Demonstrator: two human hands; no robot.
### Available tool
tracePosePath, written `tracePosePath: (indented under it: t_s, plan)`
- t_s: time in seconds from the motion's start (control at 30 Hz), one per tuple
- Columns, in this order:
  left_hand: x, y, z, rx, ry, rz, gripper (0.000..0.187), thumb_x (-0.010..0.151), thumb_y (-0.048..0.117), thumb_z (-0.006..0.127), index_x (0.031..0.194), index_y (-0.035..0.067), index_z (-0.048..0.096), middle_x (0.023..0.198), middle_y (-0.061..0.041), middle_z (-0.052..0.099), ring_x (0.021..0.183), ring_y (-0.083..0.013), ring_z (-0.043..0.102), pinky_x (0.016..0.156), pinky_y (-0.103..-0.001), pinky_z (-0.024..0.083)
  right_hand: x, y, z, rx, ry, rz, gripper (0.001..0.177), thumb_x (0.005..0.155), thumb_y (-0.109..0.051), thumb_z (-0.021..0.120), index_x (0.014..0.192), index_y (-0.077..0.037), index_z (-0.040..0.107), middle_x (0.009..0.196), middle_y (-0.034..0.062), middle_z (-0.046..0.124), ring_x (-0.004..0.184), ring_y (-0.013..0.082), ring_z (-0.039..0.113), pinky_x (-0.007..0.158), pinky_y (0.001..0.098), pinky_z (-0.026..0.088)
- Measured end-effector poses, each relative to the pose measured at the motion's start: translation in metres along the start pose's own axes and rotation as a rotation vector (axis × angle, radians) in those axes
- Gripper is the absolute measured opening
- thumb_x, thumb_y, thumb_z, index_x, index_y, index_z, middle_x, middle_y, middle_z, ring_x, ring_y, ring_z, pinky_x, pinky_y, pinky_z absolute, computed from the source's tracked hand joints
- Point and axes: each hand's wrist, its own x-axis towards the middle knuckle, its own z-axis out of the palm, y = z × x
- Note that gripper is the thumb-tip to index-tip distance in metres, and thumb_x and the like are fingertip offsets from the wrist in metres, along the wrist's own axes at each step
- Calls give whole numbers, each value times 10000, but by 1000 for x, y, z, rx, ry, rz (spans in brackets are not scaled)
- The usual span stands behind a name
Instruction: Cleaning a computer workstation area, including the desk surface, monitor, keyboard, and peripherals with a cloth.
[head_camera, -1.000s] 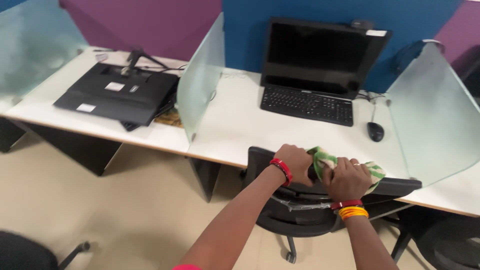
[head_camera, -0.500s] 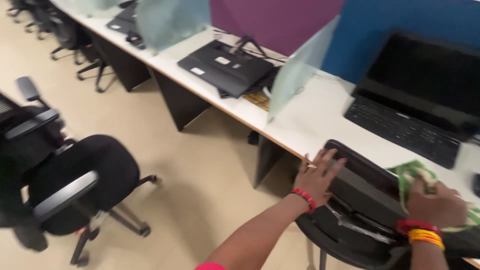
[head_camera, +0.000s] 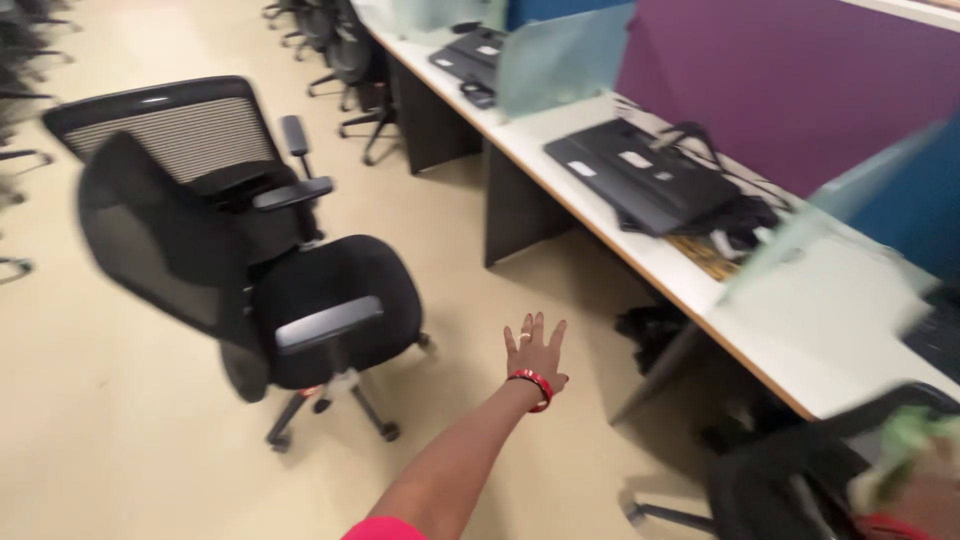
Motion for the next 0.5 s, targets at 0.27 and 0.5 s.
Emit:
tracePosePath:
  t_s: [0.27,0.5]
  plan:
    - [-7,-313,-120,170,414,-402,846,849,459,735,1572,233,356,1686,-175,172,1563,-361,83,1200,-683,30,-238,-330,231,189,-476,-9,595,911,-541,775,819,47,774,603,176,670,603,266,638,640,428,503]
    - [-87,-516,-237,293,701,-755,791,821,442,745,1518,182,476,1694,-147,207,1590,-319,89,1225,-648,19,-347,-589,248,543,-817,-141,415,875,-378,737,889,36,769,608,143,644,575,180,559,565,395,460]
